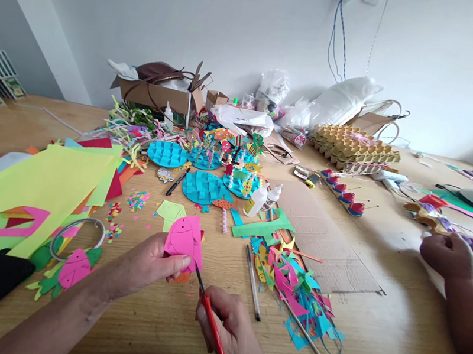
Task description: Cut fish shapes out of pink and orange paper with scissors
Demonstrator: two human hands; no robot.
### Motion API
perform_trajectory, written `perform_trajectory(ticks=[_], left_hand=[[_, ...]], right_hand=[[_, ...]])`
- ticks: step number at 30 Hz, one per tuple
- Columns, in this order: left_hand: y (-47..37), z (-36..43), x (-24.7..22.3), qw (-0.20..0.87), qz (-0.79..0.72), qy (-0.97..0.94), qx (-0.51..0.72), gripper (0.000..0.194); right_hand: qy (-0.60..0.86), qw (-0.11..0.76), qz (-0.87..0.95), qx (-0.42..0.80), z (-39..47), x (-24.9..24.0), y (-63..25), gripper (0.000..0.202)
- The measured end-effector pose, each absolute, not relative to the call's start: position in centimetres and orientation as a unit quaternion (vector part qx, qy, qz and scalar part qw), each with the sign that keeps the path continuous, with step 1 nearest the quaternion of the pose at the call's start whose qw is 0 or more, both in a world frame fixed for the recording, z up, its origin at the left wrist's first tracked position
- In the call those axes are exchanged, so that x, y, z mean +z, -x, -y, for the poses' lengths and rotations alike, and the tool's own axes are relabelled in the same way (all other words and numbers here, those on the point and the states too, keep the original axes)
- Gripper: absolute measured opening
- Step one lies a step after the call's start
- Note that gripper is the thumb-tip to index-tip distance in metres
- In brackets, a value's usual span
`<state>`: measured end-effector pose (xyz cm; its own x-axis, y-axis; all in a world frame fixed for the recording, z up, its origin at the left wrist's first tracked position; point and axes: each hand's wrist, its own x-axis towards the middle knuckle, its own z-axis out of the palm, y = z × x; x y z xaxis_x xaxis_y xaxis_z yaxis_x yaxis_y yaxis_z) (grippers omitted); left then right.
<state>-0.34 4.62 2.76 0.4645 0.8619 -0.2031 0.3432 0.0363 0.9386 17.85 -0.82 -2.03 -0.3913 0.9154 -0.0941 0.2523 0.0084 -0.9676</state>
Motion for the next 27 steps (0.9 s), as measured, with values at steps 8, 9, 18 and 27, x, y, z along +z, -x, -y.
perform_trajectory(ticks=[8,9,18,27], left_hand=[[0.64,-4.73,2.73,0.557,-0.453,-0.659,0.223,0.02],[0.66,-4.78,2.82,0.559,-0.451,-0.66,0.22,0.02],[0.89,-5.22,3.34,0.568,-0.442,-0.665,0.2,0.018],[0.93,-5.14,3.13,0.608,-0.42,-0.639,0.213,0.021]], right_hand=[[0.453,0.31,0.656,0.518,0.87,-2.25,-18.01,0.035],[0.453,0.311,0.659,0.514,0.87,-2.25,-18.02,0.036],[0.452,0.301,0.682,0.49,0.71,-1.82,-18.05,0.039],[0.451,0.303,0.68,0.493,0.71,-2.01,-17.86,0.035]])
